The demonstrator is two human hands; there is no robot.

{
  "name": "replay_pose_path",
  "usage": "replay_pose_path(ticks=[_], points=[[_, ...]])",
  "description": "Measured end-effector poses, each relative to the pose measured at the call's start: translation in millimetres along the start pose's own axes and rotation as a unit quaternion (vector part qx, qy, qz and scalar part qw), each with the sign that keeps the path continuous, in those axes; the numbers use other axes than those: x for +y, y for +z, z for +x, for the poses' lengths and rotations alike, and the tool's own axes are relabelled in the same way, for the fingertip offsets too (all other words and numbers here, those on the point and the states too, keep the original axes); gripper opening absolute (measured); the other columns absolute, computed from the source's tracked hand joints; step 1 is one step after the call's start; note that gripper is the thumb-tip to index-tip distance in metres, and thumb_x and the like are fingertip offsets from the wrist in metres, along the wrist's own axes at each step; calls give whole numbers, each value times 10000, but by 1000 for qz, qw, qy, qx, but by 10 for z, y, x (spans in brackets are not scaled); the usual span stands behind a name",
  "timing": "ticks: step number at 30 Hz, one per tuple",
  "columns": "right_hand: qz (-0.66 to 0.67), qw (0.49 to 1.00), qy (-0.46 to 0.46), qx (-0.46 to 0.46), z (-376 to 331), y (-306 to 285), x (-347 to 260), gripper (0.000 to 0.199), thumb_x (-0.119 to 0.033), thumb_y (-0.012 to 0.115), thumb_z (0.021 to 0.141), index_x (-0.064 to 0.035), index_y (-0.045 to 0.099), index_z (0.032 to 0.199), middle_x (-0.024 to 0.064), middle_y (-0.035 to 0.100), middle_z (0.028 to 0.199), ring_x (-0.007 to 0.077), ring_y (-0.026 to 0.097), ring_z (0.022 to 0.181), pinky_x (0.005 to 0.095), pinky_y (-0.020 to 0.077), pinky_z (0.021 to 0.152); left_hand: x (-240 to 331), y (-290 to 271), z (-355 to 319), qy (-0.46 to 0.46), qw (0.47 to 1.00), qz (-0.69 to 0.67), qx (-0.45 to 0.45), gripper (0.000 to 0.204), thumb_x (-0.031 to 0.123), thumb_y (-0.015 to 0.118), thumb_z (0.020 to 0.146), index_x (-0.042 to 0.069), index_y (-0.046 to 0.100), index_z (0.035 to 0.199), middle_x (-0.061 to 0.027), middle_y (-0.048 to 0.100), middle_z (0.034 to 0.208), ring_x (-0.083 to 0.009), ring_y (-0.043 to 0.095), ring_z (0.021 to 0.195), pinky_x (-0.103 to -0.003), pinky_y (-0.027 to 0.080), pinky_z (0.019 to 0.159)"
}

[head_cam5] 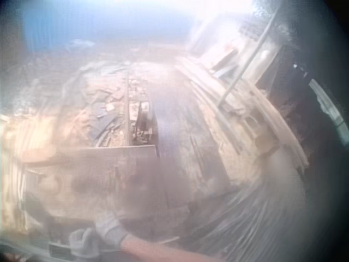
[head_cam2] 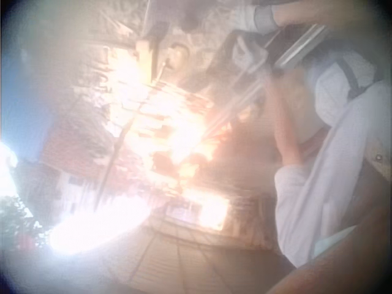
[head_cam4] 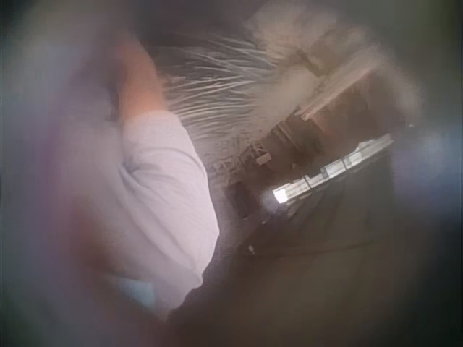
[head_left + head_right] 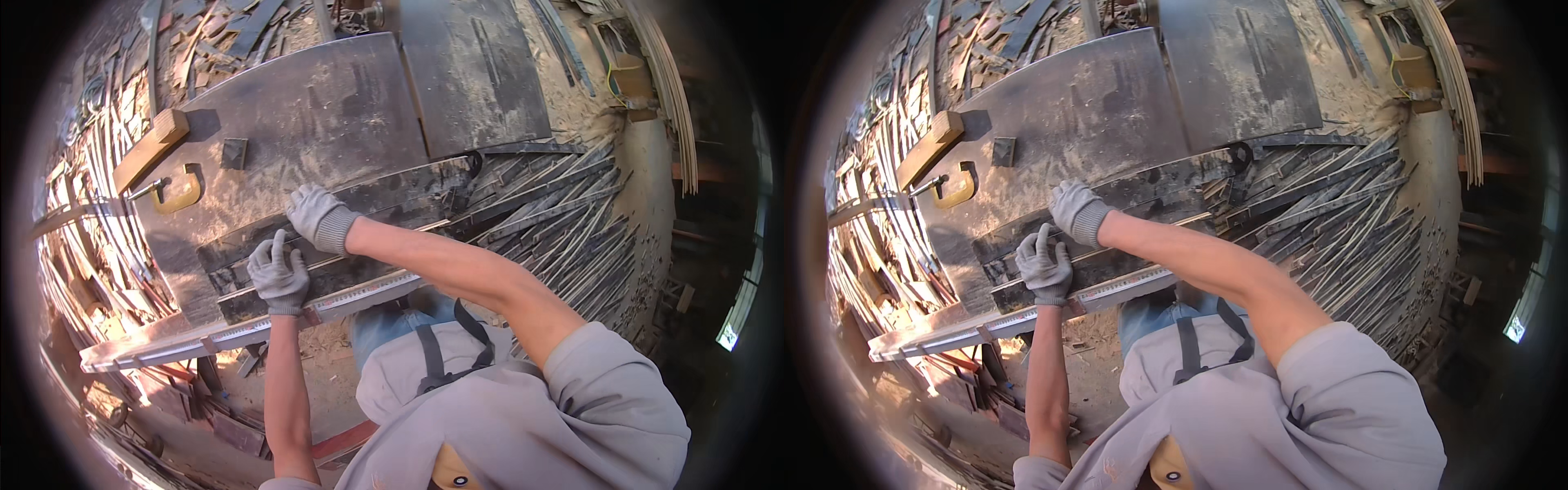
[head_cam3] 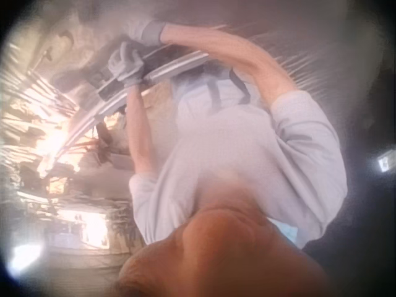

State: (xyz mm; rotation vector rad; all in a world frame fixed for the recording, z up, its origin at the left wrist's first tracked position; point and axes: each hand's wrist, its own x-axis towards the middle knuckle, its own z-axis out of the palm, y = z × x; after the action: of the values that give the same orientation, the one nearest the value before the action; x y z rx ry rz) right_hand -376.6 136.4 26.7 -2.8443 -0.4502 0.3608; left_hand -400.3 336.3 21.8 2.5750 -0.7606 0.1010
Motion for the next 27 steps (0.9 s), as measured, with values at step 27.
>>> replay_pose_path(ticks=[27], points=[[-39,986,144,78,-48,170,-328,193,-132,692,900,-47,766,1057,162,775,1066,342,744,1066,456,580,971,-29,78,-80,-18,997,70,23,370,301,776,867,196,784,1222,-85,670,1203,-339,595,1155,-465,472,1020]])
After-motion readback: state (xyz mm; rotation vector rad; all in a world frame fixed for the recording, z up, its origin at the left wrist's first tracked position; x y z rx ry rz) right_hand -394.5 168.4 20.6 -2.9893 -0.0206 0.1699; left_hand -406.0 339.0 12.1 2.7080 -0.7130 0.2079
